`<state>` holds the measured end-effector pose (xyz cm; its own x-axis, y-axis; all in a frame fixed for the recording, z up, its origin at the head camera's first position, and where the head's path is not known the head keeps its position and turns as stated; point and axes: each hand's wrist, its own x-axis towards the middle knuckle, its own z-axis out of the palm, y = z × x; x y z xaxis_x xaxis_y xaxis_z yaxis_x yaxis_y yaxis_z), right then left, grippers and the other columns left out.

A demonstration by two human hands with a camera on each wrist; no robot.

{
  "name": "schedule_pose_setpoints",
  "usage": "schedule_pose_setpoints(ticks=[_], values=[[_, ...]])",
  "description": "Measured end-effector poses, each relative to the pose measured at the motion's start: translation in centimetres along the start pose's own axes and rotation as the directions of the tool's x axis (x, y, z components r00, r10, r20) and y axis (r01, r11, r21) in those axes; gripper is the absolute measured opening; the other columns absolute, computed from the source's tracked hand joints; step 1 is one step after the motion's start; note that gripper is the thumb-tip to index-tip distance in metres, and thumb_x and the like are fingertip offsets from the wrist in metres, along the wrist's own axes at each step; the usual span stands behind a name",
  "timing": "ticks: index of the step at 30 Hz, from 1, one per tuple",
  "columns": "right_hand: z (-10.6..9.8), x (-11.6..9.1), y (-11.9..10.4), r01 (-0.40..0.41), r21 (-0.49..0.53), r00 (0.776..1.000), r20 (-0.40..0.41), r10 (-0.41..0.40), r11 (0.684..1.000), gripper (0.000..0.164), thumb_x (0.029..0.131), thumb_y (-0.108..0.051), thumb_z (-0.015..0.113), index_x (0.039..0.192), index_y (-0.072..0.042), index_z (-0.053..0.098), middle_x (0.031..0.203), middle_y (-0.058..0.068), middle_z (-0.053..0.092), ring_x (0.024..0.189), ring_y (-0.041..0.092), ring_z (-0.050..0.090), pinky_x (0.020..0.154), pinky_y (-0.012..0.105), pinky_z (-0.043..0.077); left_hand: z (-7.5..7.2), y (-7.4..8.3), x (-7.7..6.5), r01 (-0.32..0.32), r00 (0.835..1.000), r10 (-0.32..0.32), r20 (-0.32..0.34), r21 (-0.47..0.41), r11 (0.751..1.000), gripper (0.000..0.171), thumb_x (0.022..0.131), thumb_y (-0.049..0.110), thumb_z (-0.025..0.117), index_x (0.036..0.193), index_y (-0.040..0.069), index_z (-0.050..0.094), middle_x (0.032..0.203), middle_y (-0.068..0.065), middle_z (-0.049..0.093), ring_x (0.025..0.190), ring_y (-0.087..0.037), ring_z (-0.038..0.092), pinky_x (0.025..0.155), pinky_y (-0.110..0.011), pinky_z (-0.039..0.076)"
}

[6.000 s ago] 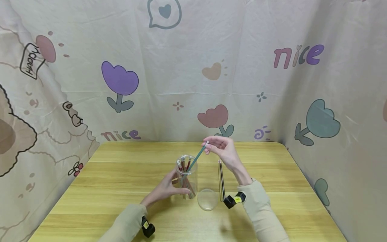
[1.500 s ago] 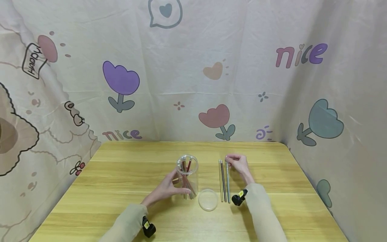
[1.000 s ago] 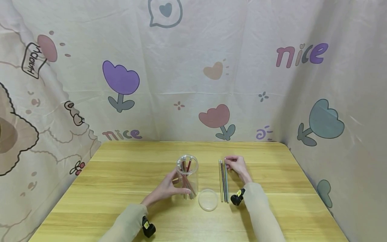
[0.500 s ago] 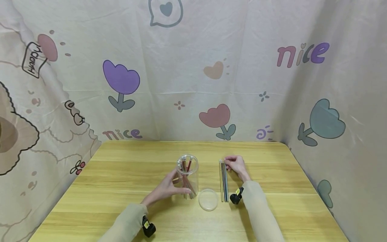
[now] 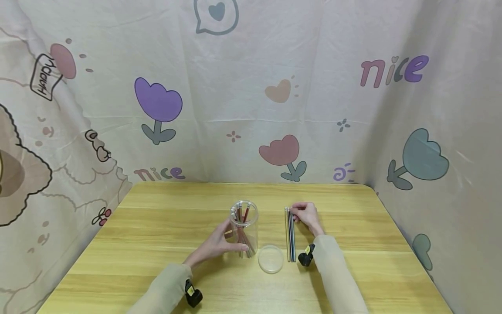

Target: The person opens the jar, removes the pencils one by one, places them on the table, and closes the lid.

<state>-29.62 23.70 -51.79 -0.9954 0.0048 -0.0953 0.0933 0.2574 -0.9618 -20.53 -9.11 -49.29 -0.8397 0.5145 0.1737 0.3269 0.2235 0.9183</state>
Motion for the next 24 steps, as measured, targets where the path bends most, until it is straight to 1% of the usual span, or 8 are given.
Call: schedule_pose_setpoints(ticks=[4,9,11,13,15,18,21,24], values=[[0.17,-0.2,-0.02,0.005,-0.004,1.0,-0.014,-0.005,1.0,0.03,0.094,-0.003,0.066,0.116,0.017,0.064,0.084,0.009,0.073,0.057,0.005,0.059,0.051,0.016,0.054,-0.03,0.0,0.05,-0.001,1.0,0.001,0.002,0.008,1.0,0.099,0.079,0.023,0.087,0.159,0.02,0.028,0.154,-0.015,0.047,0.141,-0.04,0.046,0.116,-0.056,0.043],[0.29,-0.73,-0.01,0.078,0.025,0.997,-0.009,-0.078,0.997,0.026,0.091,0.0,0.065,0.11,0.018,0.066,0.076,0.004,0.071,0.055,0.006,0.059,0.049,0.017,0.053,-0.06,0.04,0.02,-0.008,1.0,0.008,0.006,0.008,1.0,0.099,0.08,0.021,0.086,0.16,0.019,0.026,0.154,-0.017,0.046,0.141,-0.042,0.046,0.115,-0.057,0.043],[0.31,-0.88,-0.03,0.094,0.027,0.996,-0.011,-0.094,0.995,0.025,0.091,0.0,0.065,0.109,0.018,0.066,0.074,0.003,0.071,0.055,0.005,0.059,0.048,0.016,0.053,-0.09,0.03,0.03,-0.011,1.0,0.011,0.006,0.007,1.0,0.099,0.08,0.02,0.086,0.16,0.019,0.027,0.154,-0.018,0.047,0.141,-0.043,0.046,0.115,-0.058,0.043],[0.38,-0.88,-0.05,0.078,0.017,0.997,-0.023,-0.078,0.997,0.025,0.092,0.0,0.065,0.111,0.017,0.066,0.075,0.003,0.071,0.055,0.005,0.059,0.048,0.016,0.053,-0.11,0.02,0.04,-0.015,1.0,0.015,0.006,0.009,1.0,0.098,0.081,0.019,0.085,0.16,0.019,0.027,0.153,-0.018,0.047,0.141,-0.043,0.046,0.115,-0.058,0.043],[0.47,-0.77,-0.06,0.041,-0.005,0.998,-0.038,-0.041,0.999,0.027,0.093,-0.002,0.065,0.114,0.015,0.066,0.078,0.004,0.072,0.056,0.004,0.058,0.05,0.015,0.053,-0.12,-0.01,0.03,-0.02,1.0,0.02,0.005,0.01,1.0,0.098,0.081,0.019,0.085,0.159,0.019,0.027,0.153,-0.018,0.048,0.14,-0.043,0.047,0.114,-0.058,0.044],[0.58,-0.49,-0.01,0.003,-0.031,0.999,-0.052,-0.005,1.0,0.029,0.094,-0.002,0.065,0.117,0.014,0.065,0.083,0.009,0.073,0.056,0.004,0.058,0.05,0.015,0.053,-0.1,-0.05,0.02,-0.023,1.0,0.023,0.004,0.013,1.0,0.098,0.081,0.021,0.086,0.159,0.02,0.027,0.152,-0.016,0.049,0.14,-0.041,0.048,0.114,-0.057,0.044],[0.62,-0.35,0.01,-0.007,-0.044,0.999,-0.054,0.004,0.999,0.029,0.095,-0.003,0.066,0.117,0.015,0.065,0.085,0.011,0.073,0.056,0.004,0.058,0.05,0.016,0.053,-0.07,-0.09,0.05,-0.031,1.0,0.031,0.005,0.013,0.999,0.099,0.08,0.023,0.086,0.16,0.021,0.027,0.152,-0.016,0.049,0.139,-0.041,0.048,0.114,-0.056,0.045],[0.62,-0.41,-0.06,-0.008,-0.046,0.998,-0.055,0.005,0.999,0.029,0.094,-0.004,0.067,0.116,0.014,0.065,0.085,0.011,0.073,0.056,0.005,0.058,0.05,0.017,0.054,-0.06,-0.1,0.04,-0.033,0.999,0.033,0.005,0.008,0.999,0.1,0.08,0.023,0.086,0.16,0.021,0.026,0.152,-0.016,0.049,0.14,-0.04,0.048,0.114,-0.056,0.045]])
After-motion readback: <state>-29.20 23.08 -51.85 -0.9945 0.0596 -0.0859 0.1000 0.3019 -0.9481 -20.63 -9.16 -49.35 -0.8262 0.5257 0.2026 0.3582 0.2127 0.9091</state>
